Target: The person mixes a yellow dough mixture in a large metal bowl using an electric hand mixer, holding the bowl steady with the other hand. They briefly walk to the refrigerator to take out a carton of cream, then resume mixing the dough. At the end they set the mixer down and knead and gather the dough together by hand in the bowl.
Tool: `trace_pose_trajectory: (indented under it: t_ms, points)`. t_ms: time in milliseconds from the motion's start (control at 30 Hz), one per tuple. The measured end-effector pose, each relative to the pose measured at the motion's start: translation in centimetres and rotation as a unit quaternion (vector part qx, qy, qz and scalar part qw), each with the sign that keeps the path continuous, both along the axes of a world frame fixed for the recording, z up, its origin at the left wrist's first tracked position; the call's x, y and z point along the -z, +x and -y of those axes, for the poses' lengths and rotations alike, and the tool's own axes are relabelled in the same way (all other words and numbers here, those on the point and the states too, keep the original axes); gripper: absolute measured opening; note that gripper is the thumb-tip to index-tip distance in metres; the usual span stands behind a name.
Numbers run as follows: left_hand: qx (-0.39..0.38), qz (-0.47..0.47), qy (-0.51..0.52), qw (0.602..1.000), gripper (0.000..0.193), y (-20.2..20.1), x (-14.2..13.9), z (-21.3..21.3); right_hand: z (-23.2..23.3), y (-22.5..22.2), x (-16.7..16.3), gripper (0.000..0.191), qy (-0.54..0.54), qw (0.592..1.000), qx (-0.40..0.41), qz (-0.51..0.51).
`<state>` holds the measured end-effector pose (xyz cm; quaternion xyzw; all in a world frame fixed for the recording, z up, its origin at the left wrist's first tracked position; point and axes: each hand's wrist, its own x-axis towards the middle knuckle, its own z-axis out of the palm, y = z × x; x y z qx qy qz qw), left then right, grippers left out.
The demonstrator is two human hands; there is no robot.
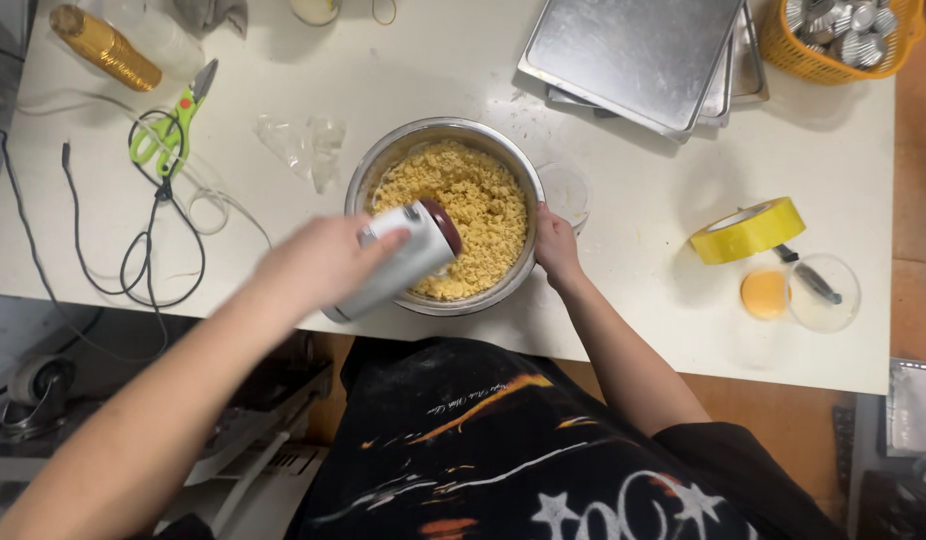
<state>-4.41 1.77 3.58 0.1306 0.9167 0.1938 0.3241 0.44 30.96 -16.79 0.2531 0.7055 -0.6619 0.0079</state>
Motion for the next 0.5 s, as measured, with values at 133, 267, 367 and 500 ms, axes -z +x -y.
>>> trace_pose_trajectory:
  t_ms: [133, 267, 367, 500]
  points:
    - [-0.020, -0.080, -0.027, 0.996, 0.059, -3.4, 0.2, 0.7, 1.3, 0.3, 0.3, 0.057, 0.003, 1.000, 0.007, 0.011]
    - [-0.083, -0.086, 0.033, 0.992, 0.062, -5.6, 2.3, -1.6, 1.7, 0.4, 0.4, 0.055, -0.014, 1.000, -0.004, -0.008]
    - [-0.077, -0.080, 0.102, 0.989, 0.063, -5.4, 3.8, -4.7, 1.7, 0.3, 0.4, 0.056, -0.010, 0.999, 0.012, -0.029]
    - [0.037, -0.115, 0.127, 0.985, 0.061, -1.7, 4.2, -6.3, 1.8, 0.3, 0.4, 0.052, -0.022, 0.999, 0.018, -0.016]
